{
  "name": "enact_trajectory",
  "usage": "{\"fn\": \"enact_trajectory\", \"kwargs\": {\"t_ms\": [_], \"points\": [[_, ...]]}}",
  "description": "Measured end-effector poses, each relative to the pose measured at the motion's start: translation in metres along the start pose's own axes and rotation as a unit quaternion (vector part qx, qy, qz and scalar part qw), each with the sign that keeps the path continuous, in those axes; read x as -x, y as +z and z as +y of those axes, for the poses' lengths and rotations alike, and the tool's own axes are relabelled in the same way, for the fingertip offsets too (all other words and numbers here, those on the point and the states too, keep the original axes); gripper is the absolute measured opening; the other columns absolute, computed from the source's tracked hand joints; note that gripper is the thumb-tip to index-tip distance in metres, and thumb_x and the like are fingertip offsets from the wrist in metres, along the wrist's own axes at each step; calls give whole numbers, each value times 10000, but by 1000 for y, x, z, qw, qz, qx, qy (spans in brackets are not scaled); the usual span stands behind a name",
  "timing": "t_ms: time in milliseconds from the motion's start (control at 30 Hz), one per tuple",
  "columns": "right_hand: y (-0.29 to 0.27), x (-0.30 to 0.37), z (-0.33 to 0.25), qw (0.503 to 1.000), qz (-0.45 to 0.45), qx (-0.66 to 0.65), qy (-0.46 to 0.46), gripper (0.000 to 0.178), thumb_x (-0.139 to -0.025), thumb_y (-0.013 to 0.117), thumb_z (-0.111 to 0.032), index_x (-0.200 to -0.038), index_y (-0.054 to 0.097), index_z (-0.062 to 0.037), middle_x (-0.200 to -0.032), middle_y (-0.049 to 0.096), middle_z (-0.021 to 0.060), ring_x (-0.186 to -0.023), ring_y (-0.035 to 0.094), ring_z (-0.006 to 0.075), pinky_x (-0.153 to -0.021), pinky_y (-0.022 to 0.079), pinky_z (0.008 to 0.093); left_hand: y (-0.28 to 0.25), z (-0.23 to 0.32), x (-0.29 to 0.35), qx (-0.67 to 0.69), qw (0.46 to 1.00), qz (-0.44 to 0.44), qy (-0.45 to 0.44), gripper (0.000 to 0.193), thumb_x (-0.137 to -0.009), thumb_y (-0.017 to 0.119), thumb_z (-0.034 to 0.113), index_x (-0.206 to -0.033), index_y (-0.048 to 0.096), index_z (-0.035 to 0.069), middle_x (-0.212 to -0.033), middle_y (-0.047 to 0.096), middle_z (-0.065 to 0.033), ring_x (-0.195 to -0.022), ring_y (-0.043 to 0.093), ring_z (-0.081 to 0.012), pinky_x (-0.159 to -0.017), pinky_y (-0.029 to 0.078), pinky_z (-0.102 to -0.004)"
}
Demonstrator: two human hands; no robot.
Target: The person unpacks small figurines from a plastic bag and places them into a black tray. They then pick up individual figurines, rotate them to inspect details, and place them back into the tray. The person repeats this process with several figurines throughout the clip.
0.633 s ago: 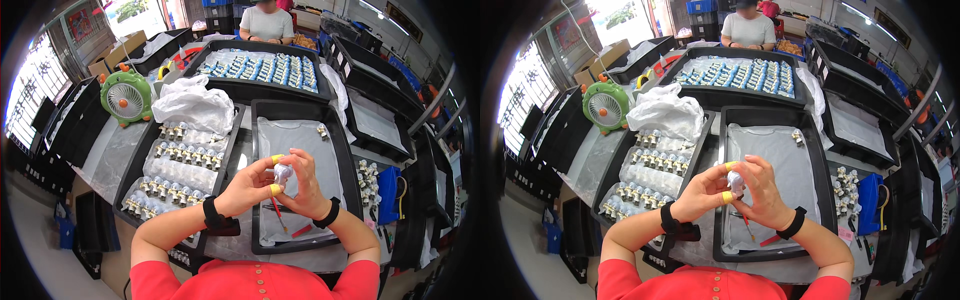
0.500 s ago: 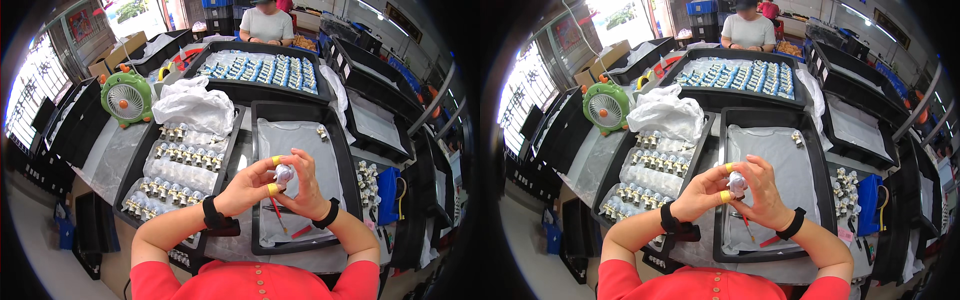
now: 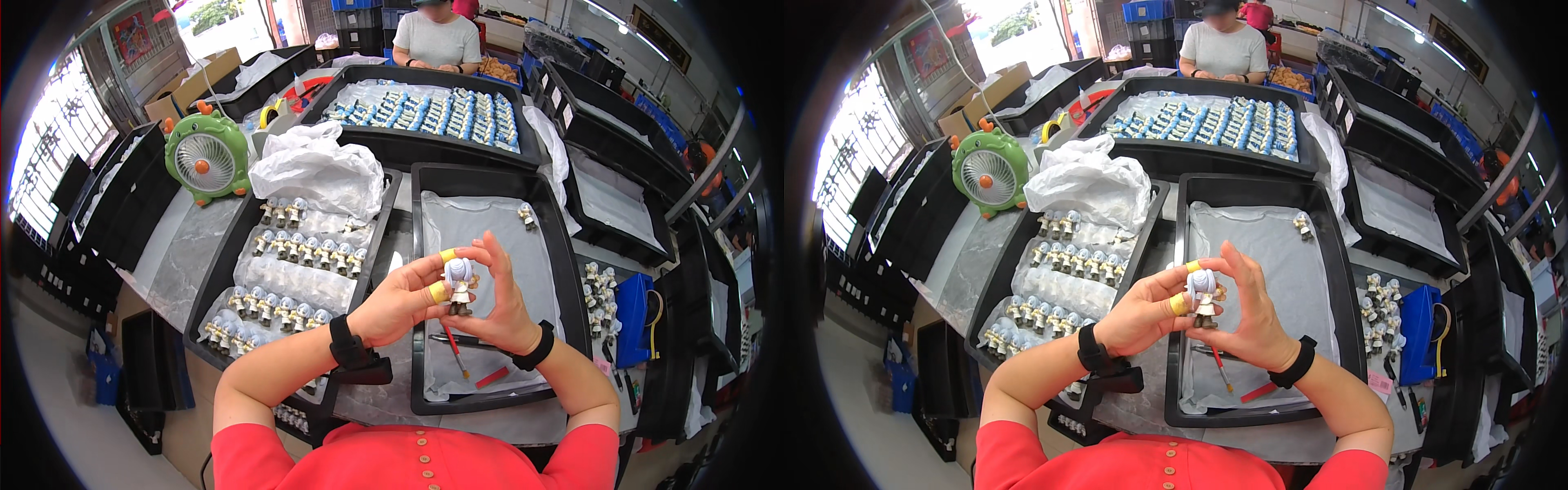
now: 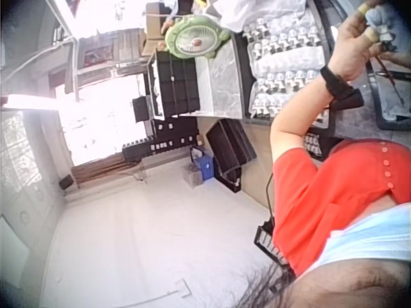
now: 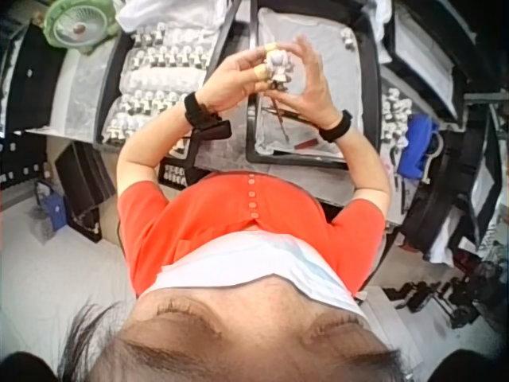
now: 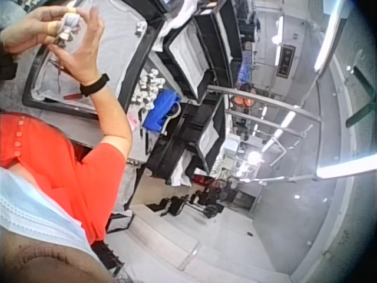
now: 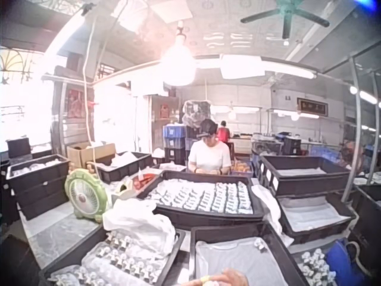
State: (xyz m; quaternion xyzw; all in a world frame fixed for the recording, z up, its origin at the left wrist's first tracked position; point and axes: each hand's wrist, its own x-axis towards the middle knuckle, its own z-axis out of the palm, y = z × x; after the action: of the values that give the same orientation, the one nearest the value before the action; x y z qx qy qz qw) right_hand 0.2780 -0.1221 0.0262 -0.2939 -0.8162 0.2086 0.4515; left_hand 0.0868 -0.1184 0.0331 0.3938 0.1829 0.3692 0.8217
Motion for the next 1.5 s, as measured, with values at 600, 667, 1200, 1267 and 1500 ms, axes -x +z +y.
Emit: {"fn": "enact_trajectory", "kwargs": {"t_ms": [600,667,1200,1267,1500], "points": [[2,7,9,990,-39,-90,99,1101,-587,858,-217,-1431,160,-104,-1285,467,103,-1206,428,214,-1060,254,377,-10,-5,1,58,998,3,-20,449,-946,473,186,-1350,335,46,-1230,511,-114,-1119,532,-299,-939,446,-401],[3,6,8,988,-32,-108,103,1063,-600,846,-217,-1426,188,-107,-1296,465,103,-1228,411,232,-1054,273,376,-10,-5,1,64,998,2,-21,445,-947,472,186,-1347,336,44,-1229,510,-117,-1122,530,-298,-941,444,-399],[-3,5,7,997,-24,-37,69,979,-609,831,-191,-1400,262,-97,-1281,482,111,-1195,441,244,-1024,314,371,-14,-9,1,89,995,43,-22,383,-947,466,168,-1302,351,79,-1164,518,-91,-1070,552,-224,-884,461,-355],[-2,5,7,996,-19,-34,75,963,-612,828,-194,-1395,276,-94,-1261,494,108,-1180,452,244,-1017,324,368,-14,-10,1,86,994,60,-23,368,-944,475,169,-1284,361,85,-1148,518,-80,-1058,554,-215,-874,463,-350],[-5,4,3,999,5,15,41,860,-615,823,-188,-1336,369,-72,-1065,539,87,-1019,517,214,-912,403,341,-14,-11,1,99,991,85,-26,323,-926,525,190,-1206,407,79,-1111,523,-58,-1031,563,-204,-858,477,-334]]}}
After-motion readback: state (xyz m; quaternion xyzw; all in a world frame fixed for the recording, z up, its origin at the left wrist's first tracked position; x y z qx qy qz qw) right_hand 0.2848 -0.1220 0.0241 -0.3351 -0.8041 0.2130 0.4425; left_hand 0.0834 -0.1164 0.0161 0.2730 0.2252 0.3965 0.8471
